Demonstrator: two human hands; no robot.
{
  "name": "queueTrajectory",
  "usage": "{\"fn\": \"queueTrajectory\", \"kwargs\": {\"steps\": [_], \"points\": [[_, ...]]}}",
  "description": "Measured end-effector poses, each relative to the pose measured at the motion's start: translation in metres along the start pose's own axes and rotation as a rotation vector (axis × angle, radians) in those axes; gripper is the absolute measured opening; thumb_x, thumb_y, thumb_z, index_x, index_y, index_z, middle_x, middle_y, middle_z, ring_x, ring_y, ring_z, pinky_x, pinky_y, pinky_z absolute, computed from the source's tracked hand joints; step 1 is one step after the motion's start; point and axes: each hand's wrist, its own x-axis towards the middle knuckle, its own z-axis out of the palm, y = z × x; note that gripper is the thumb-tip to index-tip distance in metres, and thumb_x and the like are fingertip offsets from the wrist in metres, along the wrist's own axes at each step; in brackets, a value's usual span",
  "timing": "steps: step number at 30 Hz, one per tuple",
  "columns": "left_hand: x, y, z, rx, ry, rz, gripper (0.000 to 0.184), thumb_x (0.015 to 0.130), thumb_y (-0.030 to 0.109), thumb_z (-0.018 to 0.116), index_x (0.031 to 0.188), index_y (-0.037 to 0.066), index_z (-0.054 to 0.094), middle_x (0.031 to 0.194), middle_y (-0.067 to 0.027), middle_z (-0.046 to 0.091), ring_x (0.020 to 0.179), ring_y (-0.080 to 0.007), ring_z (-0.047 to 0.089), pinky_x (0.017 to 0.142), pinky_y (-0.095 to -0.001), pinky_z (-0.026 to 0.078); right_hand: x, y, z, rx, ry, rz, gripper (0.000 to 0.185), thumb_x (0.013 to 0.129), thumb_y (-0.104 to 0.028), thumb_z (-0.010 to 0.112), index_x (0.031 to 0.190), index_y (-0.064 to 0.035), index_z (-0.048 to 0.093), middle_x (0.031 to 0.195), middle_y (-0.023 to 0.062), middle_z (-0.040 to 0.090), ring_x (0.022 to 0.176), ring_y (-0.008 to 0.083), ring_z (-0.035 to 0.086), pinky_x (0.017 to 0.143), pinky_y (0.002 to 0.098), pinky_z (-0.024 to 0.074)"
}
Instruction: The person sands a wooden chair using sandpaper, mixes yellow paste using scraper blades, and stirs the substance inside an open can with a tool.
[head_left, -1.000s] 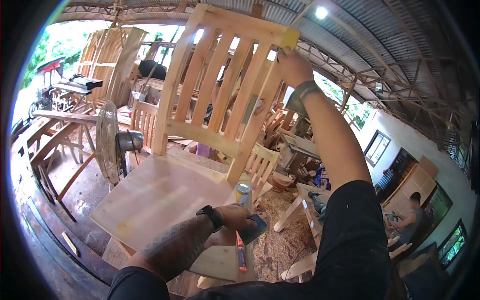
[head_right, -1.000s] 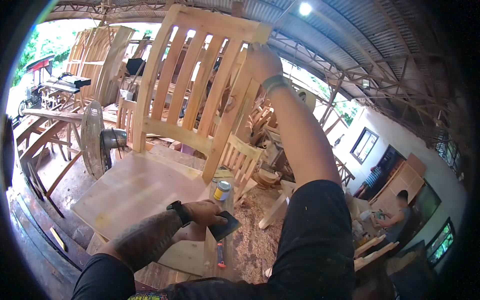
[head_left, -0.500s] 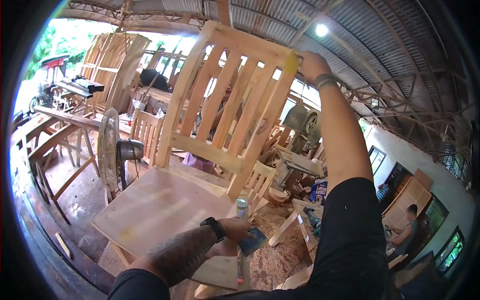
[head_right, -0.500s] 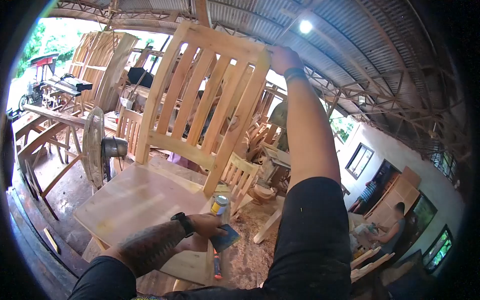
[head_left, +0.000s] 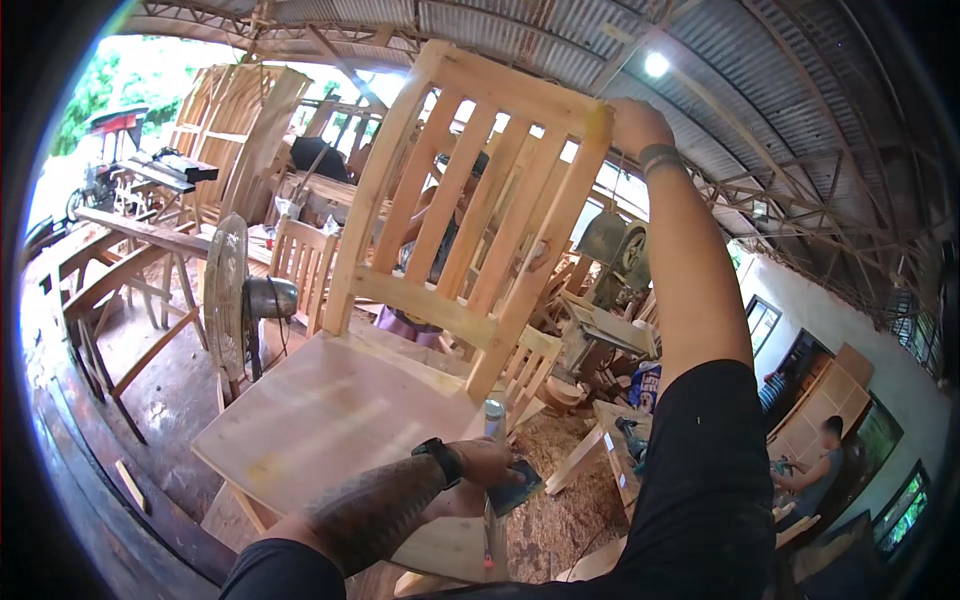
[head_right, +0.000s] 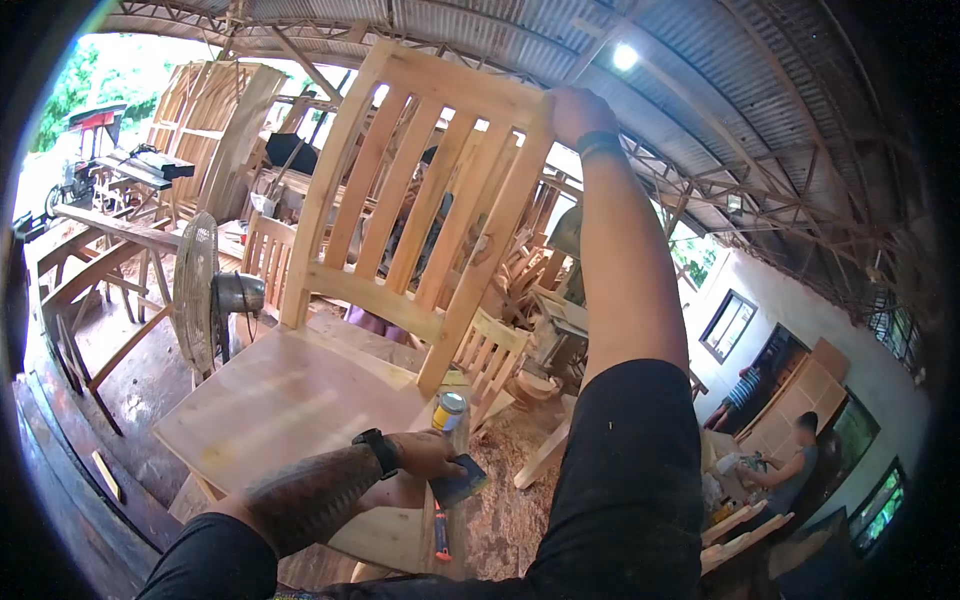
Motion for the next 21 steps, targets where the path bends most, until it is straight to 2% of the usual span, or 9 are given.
{"fn": "queueTrajectory", "kwargs": {"steps": [1, 4, 7, 10, 13, 16, 19, 21], "points": [[0.000, 0.000, 0.001, 0.000, 0.020, -0.001, 0.057, 0.106, 0.053, 0.050, 0.116, 0.001, 0.071, 0.109, -0.0231, 0.073, 0.113, -0.0400, 0.069, 0.104, -0.0492, 0.049, 0.004, 0.001, 0.009, 0.013, -0.002, 0.008, 0.033, 0.097, -0.017, 0.055, 0.124, -0.0168, 0.074, 0.129, 0.0175, 0.069, 0.119, 0.0389, 0.066, 0.102, 0.0476, 0.0533], [-0.009, 0.008, -0.007, -0.022, 0.004, -0.042, 0.058, 0.106, 0.054, 0.050, 0.116, 0.001, 0.071, 0.112, -0.0233, 0.073, 0.114, -0.0402, 0.068, 0.105, -0.0496, 0.048, -0.007, -0.003, 0.028, -0.160, 0.057, -0.281, 0.034, 0.095, -0.016, 0.058, 0.126, -0.0179, 0.074, 0.127, 0.0174, 0.070, 0.118, 0.0385, 0.066, 0.102, 0.0473, 0.0538], [-0.007, 0.009, -0.007, -0.042, -0.012, -0.055, 0.059, 0.106, 0.055, 0.050, 0.117, 0.001, 0.071, 0.116, -0.0241, 0.072, 0.116, -0.0416, 0.067, 0.107, -0.0493, 0.048, -0.026, -0.011, 0.005, -0.053, -0.099, -0.230, 0.035, 0.095, -0.017, 0.061, 0.127, -0.0184, 0.074, 0.126, 0.0175, 0.071, 0.117, 0.0384, 0.067, 0.101, 0.0472, 0.0543], [0.002, -0.002, 0.007, -0.032, 0.018, -0.012, 0.060, 0.105, 0.056, 0.050, 0.117, 0.001, 0.072, 0.118, -0.0250, 0.072, 0.117, -0.0430, 0.067, 0.108, -0.0488, 0.047, -0.027, -0.009, -0.022, 0.004, -0.015, -0.073, 0.030, 0.098, -0.024, 0.055, 0.119, -0.0160, 0.074, 0.121, 0.0145, 0.074, 0.116, 0.0392, 0.068, 0.102, 0.0498, 0.0546], [0.003, -0.005, 0.009, -0.010, 0.000, -0.034, 0.062, 0.104, 0.057, 0.051, 0.117, 0.000, 0.072, 0.120, -0.0253, 0.072, 0.119, -0.0429, 0.066, 0.109, -0.0487, 0.046, -0.002, 0.009, -0.010, -0.058, 0.028, -0.055, 0.030, 0.099, -0.026, 0.054, 0.118, -0.0168, 0.074, 0.121, 0.0144, 0.073, 0.117, 0.0398, 0.067, 0.102, 0.0499, 0.0541], [-0.002, 0.004, -0.001, -0.012, -0.026, -0.017, 0.062, 0.104, 0.057, 0.051, 0.117, 0.000, 0.072, 0.120, -0.0251, 0.072, 0.121, -0.0418, 0.065, 0.110, -0.0490, 0.044, 0.012, 0.012, 0.005, 0.008, 0.007, -0.058, 0.030, 0.099, -0.028, 0.054, 0.118, -0.0172, 0.075, 0.121, 0.0148, 0.073, 0.118, 0.0395, 0.067, 0.102, 0.0497, 0.0544], [-0.004, 0.004, -0.008, -0.051, -0.036, -0.051, 0.062, 0.104, 0.056, 0.052, 0.116, -0.001, 0.072, 0.116, -0.0247, 0.073, 0.120, -0.0405, 0.066, 0.112, -0.0491, 0.043, 0.006, 0.014, 0.044, -0.010, 0.262, -0.218, 0.029, 0.099, -0.027, 0.055, 0.119, -0.0178, 0.075, 0.120, 0.0144, 0.073, 0.117, 0.0388, 0.067, 0.101, 0.0492, 0.0542], [-0.004, 0.008, -0.004, -0.067, -0.020, -0.058, 0.061, 0.104, 0.056, 0.052, 0.114, -0.001, 0.073, 0.113, -0.0242, 0.074, 0.118, -0.0403, 0.067, 0.112, -0.0490, 0.042, -0.003, 0.016, 0.022, -0.040, 0.084, -0.222, 0.030, 0.099, -0.028, 0.056, 0.121, -0.0172, 0.074, 0.121, 0.0142, 0.074, 0.118, 0.0383, 0.067, 0.102, 0.0488, 0.0539]]}}
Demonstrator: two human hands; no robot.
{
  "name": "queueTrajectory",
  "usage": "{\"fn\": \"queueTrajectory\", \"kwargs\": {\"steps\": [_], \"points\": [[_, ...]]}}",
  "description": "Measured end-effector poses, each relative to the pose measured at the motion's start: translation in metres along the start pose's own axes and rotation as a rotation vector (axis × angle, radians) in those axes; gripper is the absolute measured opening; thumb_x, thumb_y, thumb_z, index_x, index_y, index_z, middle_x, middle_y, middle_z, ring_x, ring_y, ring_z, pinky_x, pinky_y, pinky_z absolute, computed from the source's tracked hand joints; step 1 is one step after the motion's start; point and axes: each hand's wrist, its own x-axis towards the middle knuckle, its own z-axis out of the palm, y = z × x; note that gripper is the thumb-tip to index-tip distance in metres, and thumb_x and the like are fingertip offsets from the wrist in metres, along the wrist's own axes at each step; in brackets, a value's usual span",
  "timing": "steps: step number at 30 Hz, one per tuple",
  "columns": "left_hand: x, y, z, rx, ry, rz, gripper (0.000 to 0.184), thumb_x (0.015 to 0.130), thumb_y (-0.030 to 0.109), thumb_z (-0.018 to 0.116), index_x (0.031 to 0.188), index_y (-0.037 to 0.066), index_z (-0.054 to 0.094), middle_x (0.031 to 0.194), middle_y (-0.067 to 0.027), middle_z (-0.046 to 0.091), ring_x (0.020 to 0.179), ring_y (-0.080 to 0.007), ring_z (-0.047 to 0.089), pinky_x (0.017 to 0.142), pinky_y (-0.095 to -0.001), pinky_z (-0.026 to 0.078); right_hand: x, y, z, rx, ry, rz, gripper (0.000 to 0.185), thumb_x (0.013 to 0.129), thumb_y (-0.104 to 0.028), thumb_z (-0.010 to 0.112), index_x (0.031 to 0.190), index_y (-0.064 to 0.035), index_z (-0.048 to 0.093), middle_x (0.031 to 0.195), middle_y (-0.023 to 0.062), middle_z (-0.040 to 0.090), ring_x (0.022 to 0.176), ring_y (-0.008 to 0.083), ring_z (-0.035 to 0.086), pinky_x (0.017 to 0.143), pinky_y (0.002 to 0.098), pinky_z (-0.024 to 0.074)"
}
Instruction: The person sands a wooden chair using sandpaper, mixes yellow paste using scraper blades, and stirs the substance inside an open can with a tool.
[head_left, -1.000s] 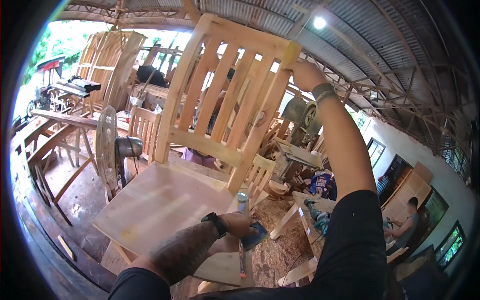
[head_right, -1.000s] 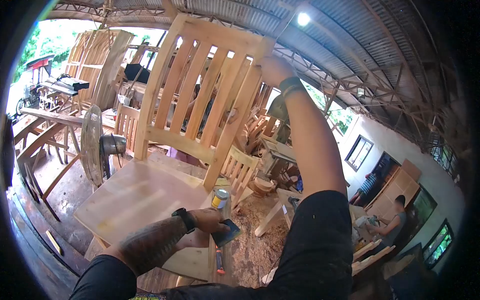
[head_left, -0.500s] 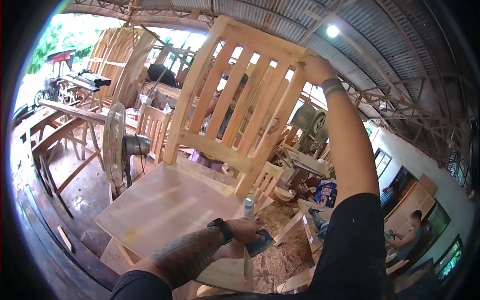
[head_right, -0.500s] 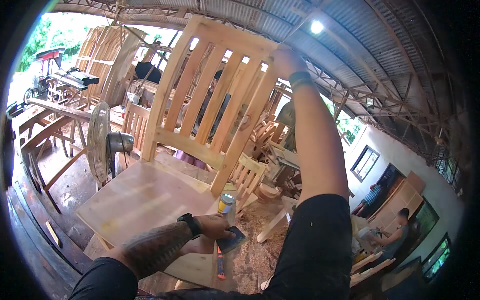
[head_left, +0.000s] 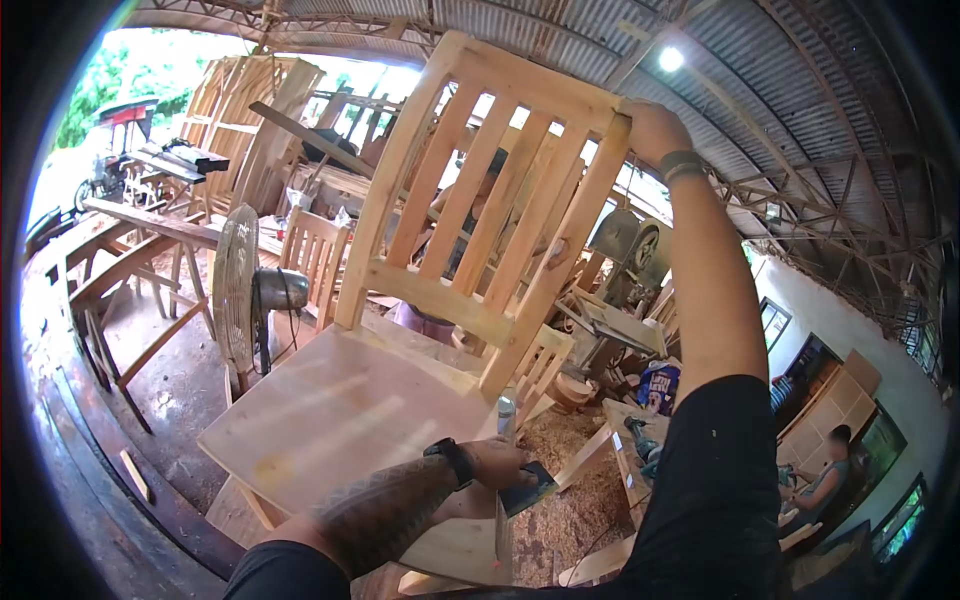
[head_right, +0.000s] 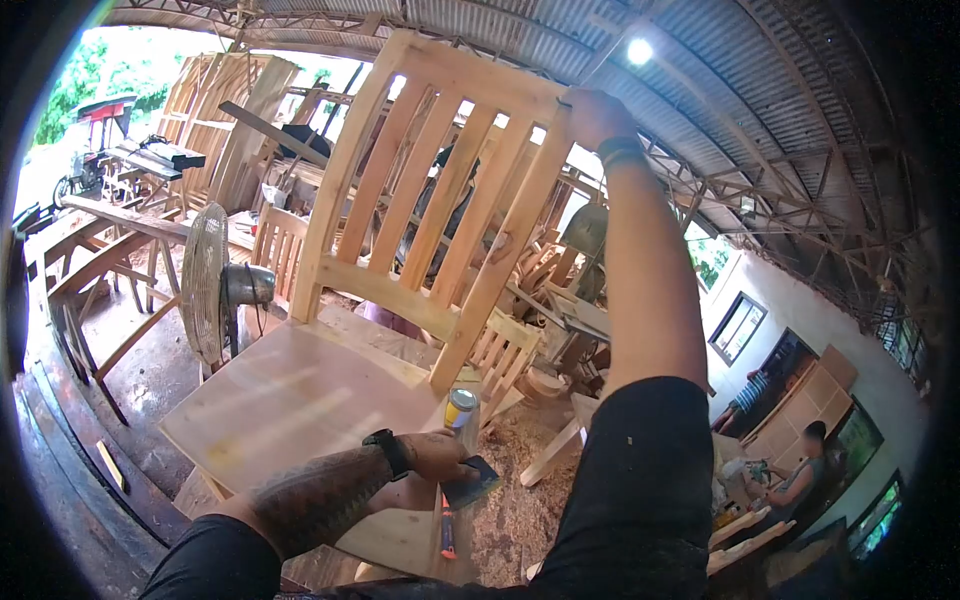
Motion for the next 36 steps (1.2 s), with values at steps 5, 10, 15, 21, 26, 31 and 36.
{"fn": "queueTrajectory", "kwargs": {"steps": [5, 10, 15, 21, 26, 31, 36], "points": [[-0.006, 0.008, -0.010, 0.035, -0.024, 0.016, 0.059, 0.104, 0.054, 0.052, 0.114, 0.000, 0.073, 0.110, -0.0232, 0.075, 0.117, -0.0410, 0.067, 0.114, -0.0486, 0.041, 0.014, 0.008, -0.026, 0.038, -0.057, 0.185, 0.032, 0.098, -0.028, 0.057, 0.124, -0.0172, 0.074, 0.124, 0.0152, 0.073, 0.119, 0.0378, 0.067, 0.103, 0.0483, 0.0531], [0.000, 0.000, 0.000, 0.009, 0.027, 0.005, 0.059, 0.103, 0.055, 0.053, 0.115, 0.000, 0.072, 0.113, -0.0233, 0.074, 0.119, -0.0411, 0.066, 0.112, -0.0481, 0.043, 0.023, -0.007, -0.010, -0.034, -0.093, 0.189, 0.035, 0.097, -0.023, 0.058, 0.129, -0.0182, 0.072, 0.129, 0.0165, 0.071, 0.122, 0.0367, 0.066, 0.105, 0.0478, 0.0520], [-0.004, 0.003, -0.001, -0.055, 0.031, -0.021, 0.060, 0.103, 0.055, 0.053, 0.113, 0.000, 0.073, 0.118, -0.0230, 0.073, 0.121, -0.0405, 0.066, 0.111, -0.0476, 0.044, 0.028, 0.008, -0.016, -0.013, -0.278, 0.026, 0.038, 0.097, -0.017, 0.059, 0.133, -0.0198, 0.070, 0.135, 0.0142, 0.069, 0.123, 0.0350, 0.066, 0.107, 0.0463, 0.0511], [-0.002, 0.002, -0.005, -0.029, -0.023, 0.001, 0.061, 0.104, 0.056, 0.051, 0.113, 0.001, 0.074, 0.117, -0.0213, 0.074, 0.121, -0.0397, 0.065, 0.114, -0.0476, 0.042, 0.020, -0.001, -0.044, -0.027, -0.169, 0.071, 0.034, 0.098, -0.019, 0.056, 0.127, -0.0185, 0.074, 0.131, 0.0136, 0.071, 0.122, 0.0340, 0.067, 0.105, 0.0449, 0.0522], [-0.003, 0.002, -0.002, -0.006, 0.019, 0.009, 0.062, 0.103, 0.057, 0.051, 0.113, 0.000, 0.074, 0.115, -0.0227, 0.074, 0.119, -0.0401, 0.066, 0.114, -0.0473, 0.042, 0.028, -0.018, -0.037, -0.188, -0.118, 0.190, 0.035, 0.098, -0.026, 0.055, 0.126, -0.0203, 0.075, 0.127, 0.0119, 0.073, 0.119, 0.0327, 0.069, 0.103, 0.0468, 0.0530], [-0.003, -0.001, -0.002, 0.032, 0.037, 0.041, 0.061, 0.103, 0.056, 0.050, 0.114, 0.000, 0.073, 0.116, -0.0238, 0.073, 0.120, -0.0409, 0.065, 0.113, -0.0469, 0.042, 0.034, -0.023, -0.024, -0.193, -0.129, 0.042, 0.035, 0.097, -0.027, 0.055, 0.124, -0.0188, 0.076, 0.124, 0.0131, 0.074, 0.118, 0.0309, 0.070, 0.102, 0.0476, 0.0535], [-0.008, 0.006, -0.004, -0.026, 0.076, -0.002, 0.060, 0.103, 0.056, 0.052, 0.115, 0.001, 0.073, 0.116, -0.0249, 0.072, 0.122, -0.0394, 0.064, 0.114, -0.0467, 0.042, 0.038, -0.033, -0.036, -0.304, -0.456, -0.119, 0.028, 0.092, -0.017, 0.067, 0.118, -0.0158, 0.078, 0.122, 0.0132, 0.075, 0.114, 0.0300, 0.071, 0.098, 0.0435, 0.0561]]}}
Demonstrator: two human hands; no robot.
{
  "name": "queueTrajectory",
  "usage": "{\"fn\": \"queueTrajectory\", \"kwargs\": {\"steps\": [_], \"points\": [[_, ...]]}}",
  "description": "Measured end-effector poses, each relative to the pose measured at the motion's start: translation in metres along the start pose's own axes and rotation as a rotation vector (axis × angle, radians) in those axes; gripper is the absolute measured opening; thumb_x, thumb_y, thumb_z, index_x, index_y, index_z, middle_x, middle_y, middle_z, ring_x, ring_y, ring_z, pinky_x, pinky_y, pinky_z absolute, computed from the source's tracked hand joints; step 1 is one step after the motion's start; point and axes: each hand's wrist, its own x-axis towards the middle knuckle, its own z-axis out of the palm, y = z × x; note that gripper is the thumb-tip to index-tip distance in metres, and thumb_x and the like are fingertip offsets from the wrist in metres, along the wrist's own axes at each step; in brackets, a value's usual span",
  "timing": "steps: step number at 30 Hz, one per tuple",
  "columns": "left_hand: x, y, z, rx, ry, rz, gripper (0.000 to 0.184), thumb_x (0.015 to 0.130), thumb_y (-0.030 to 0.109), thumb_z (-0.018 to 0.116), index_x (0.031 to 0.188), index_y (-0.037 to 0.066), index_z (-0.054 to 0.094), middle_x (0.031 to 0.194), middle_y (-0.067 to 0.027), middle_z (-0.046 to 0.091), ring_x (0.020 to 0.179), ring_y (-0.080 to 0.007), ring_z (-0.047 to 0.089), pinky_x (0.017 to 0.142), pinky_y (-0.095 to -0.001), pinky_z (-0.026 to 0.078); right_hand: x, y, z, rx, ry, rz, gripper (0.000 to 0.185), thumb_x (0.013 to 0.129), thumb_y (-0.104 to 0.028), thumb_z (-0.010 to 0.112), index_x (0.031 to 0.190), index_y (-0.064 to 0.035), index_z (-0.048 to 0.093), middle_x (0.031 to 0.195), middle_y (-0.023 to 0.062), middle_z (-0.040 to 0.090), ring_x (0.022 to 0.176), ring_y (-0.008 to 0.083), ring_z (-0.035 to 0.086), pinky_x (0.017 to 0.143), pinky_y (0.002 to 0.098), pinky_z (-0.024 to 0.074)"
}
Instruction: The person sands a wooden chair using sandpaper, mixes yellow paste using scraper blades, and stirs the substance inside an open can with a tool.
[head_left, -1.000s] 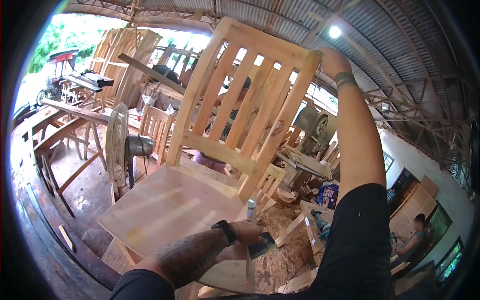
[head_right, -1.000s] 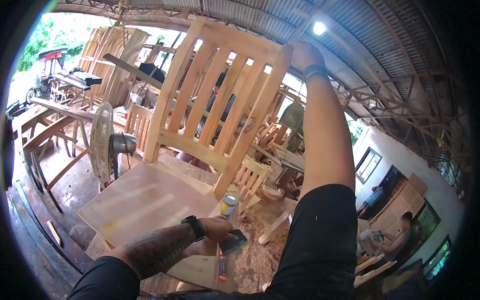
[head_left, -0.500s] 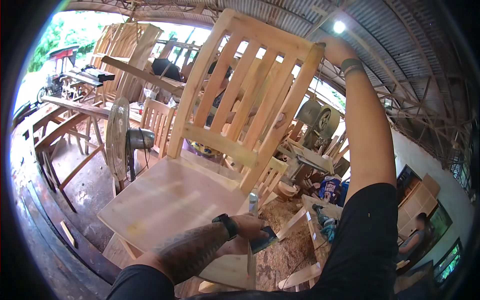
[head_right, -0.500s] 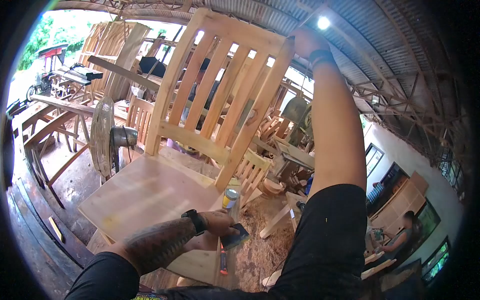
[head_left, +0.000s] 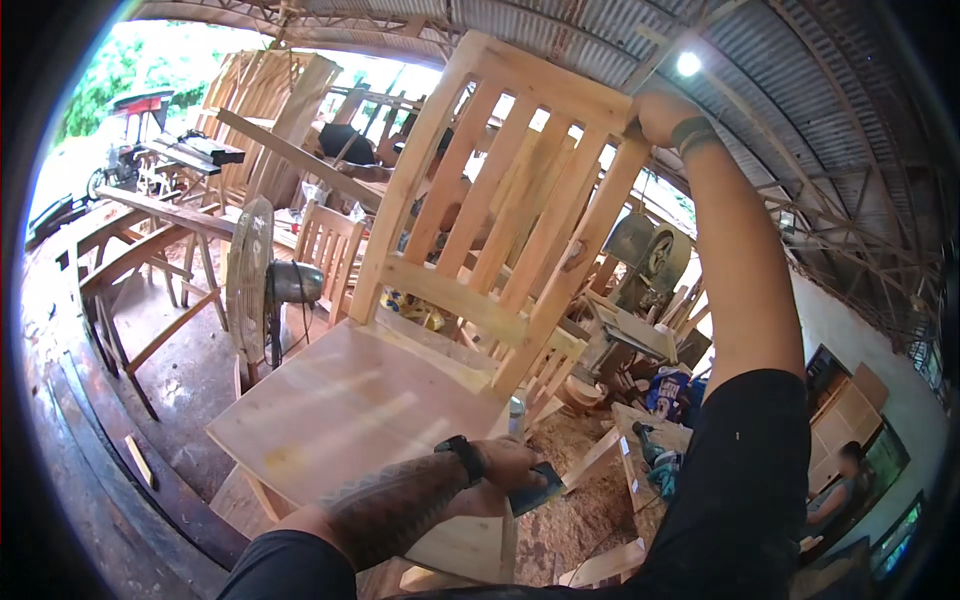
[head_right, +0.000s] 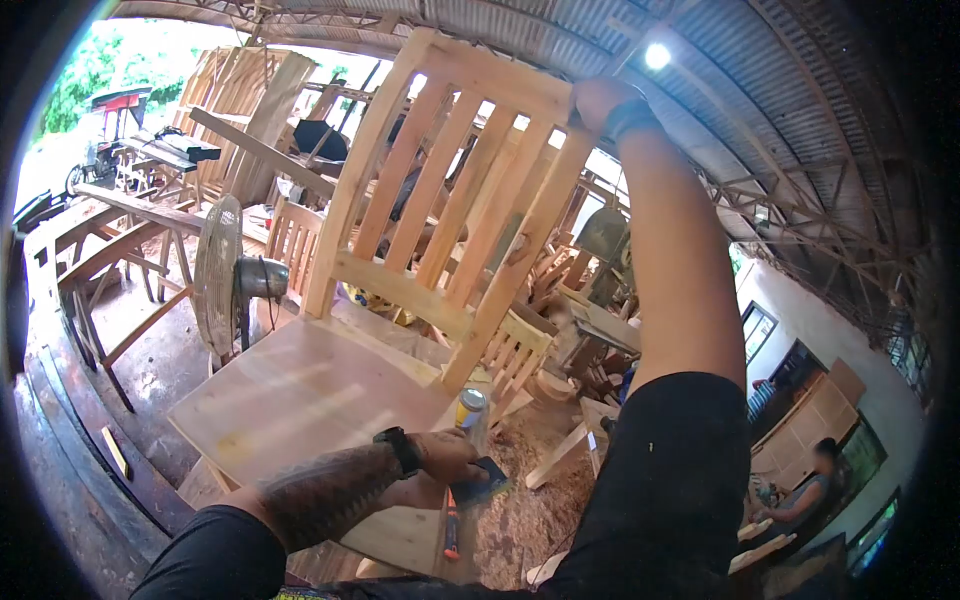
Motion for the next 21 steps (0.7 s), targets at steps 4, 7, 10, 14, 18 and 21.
{"fn": "queueTrajectory", "kwargs": {"steps": [4, 7, 10, 14, 18, 21], "points": [[-0.005, 0.006, -0.009, -0.023, -0.045, -0.005, 0.057, 0.103, 0.053, 0.055, 0.122, 0.002, 0.071, 0.116, -0.0251, 0.073, 0.118, -0.0398, 0.067, 0.109, -0.0482, 0.046, -0.057, 0.005, 0.011, 0.514, -0.024, -0.141, 0.034, 0.091, -0.005, 0.070, 0.122, -0.0158, 0.078, 0.118, 0.0136, 0.077, 0.108, 0.0231, 0.073, 0.093, 0.0390, 0.0561], [0.000, 0.006, -0.010, -0.009, -0.056, -0.018, 0.051, 0.104, 0.047, 0.053, 0.133, 0.007, 0.066, 0.115, -0.0249, 0.073, 0.114, -0.0418, 0.068, 0.103, -0.0498, 0.050, -0.130, -0.026, 0.037, 0.941, 0.001, -0.233, 0.035, 0.097, 0.000, 0.065, 0.128, -0.0110, 0.075, 0.119, 0.0109, 0.077, 0.113, 0.0153, 0.069, 0.098, 0.0339, 0.0542], [0.012, -0.005, 0.004, -0.320, 0.414, 0.178, 0.048, 0.106, 0.043, 0.051, 0.134, 0.006, 0.065, 0.114, -0.0252, 0.073, 0.113, -0.0421, 0.068, 0.102, -0.0497, 0.051, -0.252, -0.086, 0.104, 1.200, 0.088, -0.002, 0.032, 0.102, -0.020, 0.066, 0.133, -0.0141, 0.072, 0.127, 0.0146, 0.074, 0.118, 0.0223, 0.070, 0.104, 0.0378, 0.0514], [0.020, -0.002, -0.003, -0.427, 0.770, -0.107, 0.044, 0.108, 0.038, 0.051, 0.135, 0.005, 0.061, 0.108, -0.0232, 0.073, 0.101, -0.0396, 0.073, 0.085, -0.0497, 0.060, -0.392, -0.190, 0.160, 1.598, 0.499, 0.555, 0.036, 0.106, -0.019, 0.061, 0.132, 0.0044, 0.065, 0.125, 0.0198, 0.072, 0.108, 0.0275, 0.071, 0.097, 0.0395, 0.0535], [-0.004, 0.039, -0.027, -1.435, 0.715, -0.265, 0.038, 0.108, 0.033, 0.055, 0.134, 0.007, 0.062, 0.119, -0.0119, 0.073, 0.101, -0.0228, 0.075, 0.073, -0.0436, 0.066, -0.444, -0.288, 0.243, 0.944, 0.500, 0.739, 0.037, 0.108, -0.018, 0.058, 0.138, 0.0040, 0.060, 0.130, 0.0167, 0.067, 0.115, 0.0225, 0.064, 0.099, 0.0360, 0.0515], [0.009, 0.029, -0.014, -1.655, 0.751, -0.212, 0.036, 0.107, 0.031, 0.056, 0.137, 0.011, 0.059, 0.120, -0.0079, 0.073, 0.103, -0.0232, 0.075, 0.075, -0.0464, 0.068, -0.434, -0.343, 0.242, 1.479, 0.689, 0.838, 0.035, 0.111, -0.019, 0.053, 0.137, 0.0041, 0.059, 0.126, 0.0143, 0.066, 0.111, 0.0179, 0.062, 0.098, 0.0305, 0.0485]]}}
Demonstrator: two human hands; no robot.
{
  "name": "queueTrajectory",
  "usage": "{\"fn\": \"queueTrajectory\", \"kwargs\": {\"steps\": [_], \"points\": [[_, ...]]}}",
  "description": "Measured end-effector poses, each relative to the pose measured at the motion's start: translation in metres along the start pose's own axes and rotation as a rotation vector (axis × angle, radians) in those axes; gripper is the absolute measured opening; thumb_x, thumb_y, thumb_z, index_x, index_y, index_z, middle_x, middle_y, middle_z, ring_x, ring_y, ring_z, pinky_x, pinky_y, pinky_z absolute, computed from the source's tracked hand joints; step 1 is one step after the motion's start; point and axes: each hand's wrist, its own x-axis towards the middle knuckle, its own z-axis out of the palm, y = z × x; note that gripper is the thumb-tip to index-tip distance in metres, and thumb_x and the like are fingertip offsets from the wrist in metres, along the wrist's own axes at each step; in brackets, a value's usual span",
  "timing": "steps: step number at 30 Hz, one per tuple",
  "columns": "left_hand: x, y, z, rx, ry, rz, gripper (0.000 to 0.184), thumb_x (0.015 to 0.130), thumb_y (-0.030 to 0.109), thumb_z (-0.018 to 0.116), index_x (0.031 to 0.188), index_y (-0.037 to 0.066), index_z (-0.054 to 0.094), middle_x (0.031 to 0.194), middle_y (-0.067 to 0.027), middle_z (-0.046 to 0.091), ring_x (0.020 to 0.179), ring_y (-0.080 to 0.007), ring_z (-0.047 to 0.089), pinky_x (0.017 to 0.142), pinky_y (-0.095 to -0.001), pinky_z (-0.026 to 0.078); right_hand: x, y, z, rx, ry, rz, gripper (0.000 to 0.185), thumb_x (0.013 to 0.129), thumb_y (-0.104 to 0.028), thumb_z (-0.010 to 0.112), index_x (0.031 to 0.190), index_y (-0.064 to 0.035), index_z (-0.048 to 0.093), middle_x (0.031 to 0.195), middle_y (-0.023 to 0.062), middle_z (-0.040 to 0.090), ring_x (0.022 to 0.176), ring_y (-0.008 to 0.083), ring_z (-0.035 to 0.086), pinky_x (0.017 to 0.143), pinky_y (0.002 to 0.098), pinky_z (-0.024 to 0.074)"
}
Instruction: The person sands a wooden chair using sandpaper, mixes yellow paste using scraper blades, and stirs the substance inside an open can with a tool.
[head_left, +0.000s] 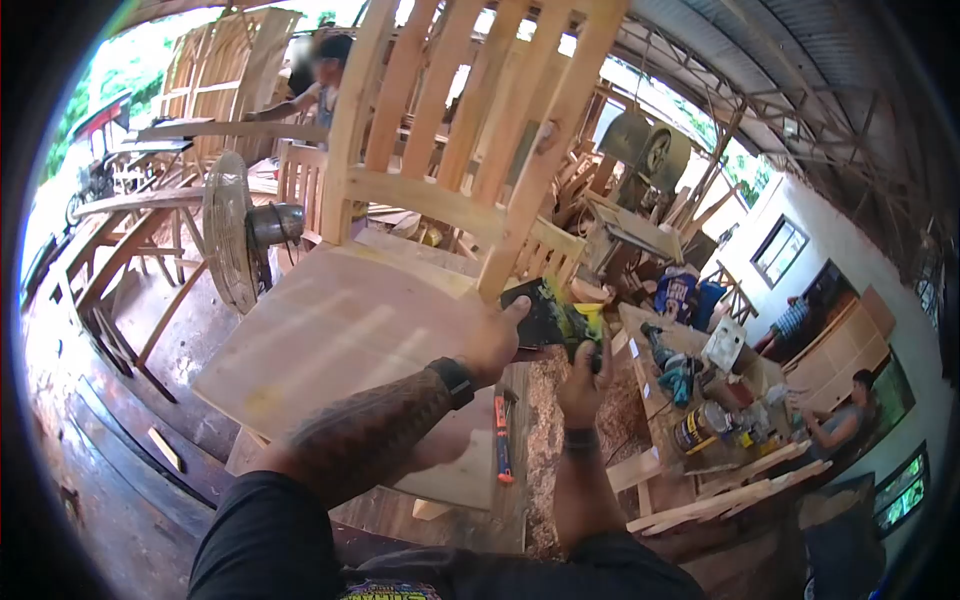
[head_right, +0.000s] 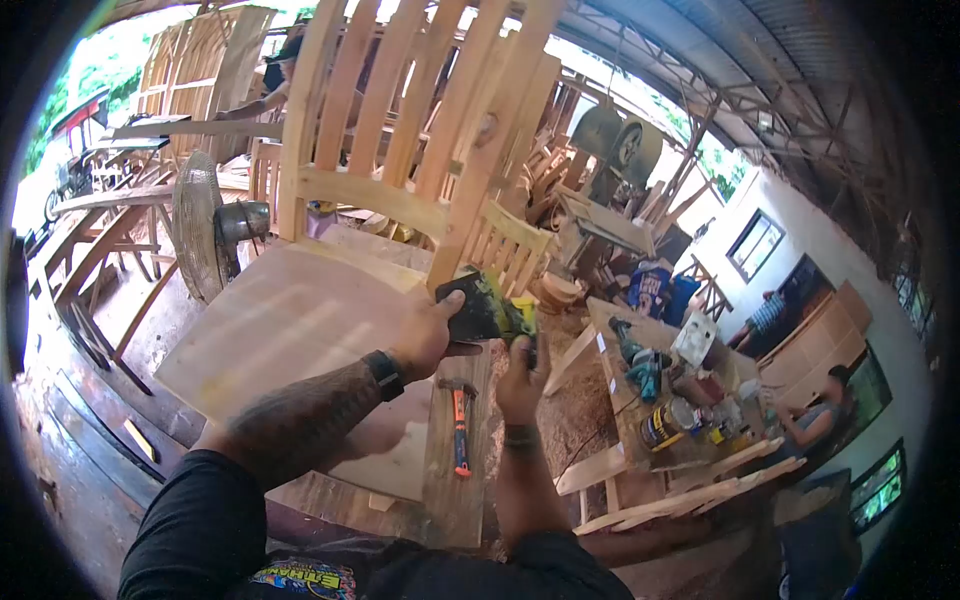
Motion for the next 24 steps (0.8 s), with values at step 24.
{"fn": "queueTrajectory", "kwargs": {"steps": [24], "points": [[-0.010, 0.018, -0.008, 0.106, -0.182, 0.094, 0.038, 0.105, 0.022, 0.061, 0.136, 0.002, 0.058, 0.120, -0.0126, 0.071, 0.102, -0.0247, 0.074, 0.079, -0.0429, 0.066, -0.050, 0.048, -0.042, 0.111, -0.673, 0.683, 0.043, 0.108, -0.036, 0.060, 0.130, 0.0007, 0.060, 0.104, 0.0086, 0.074, 0.088, 0.0221, 0.077, 0.063, 0.0381, 0.0644]]}}
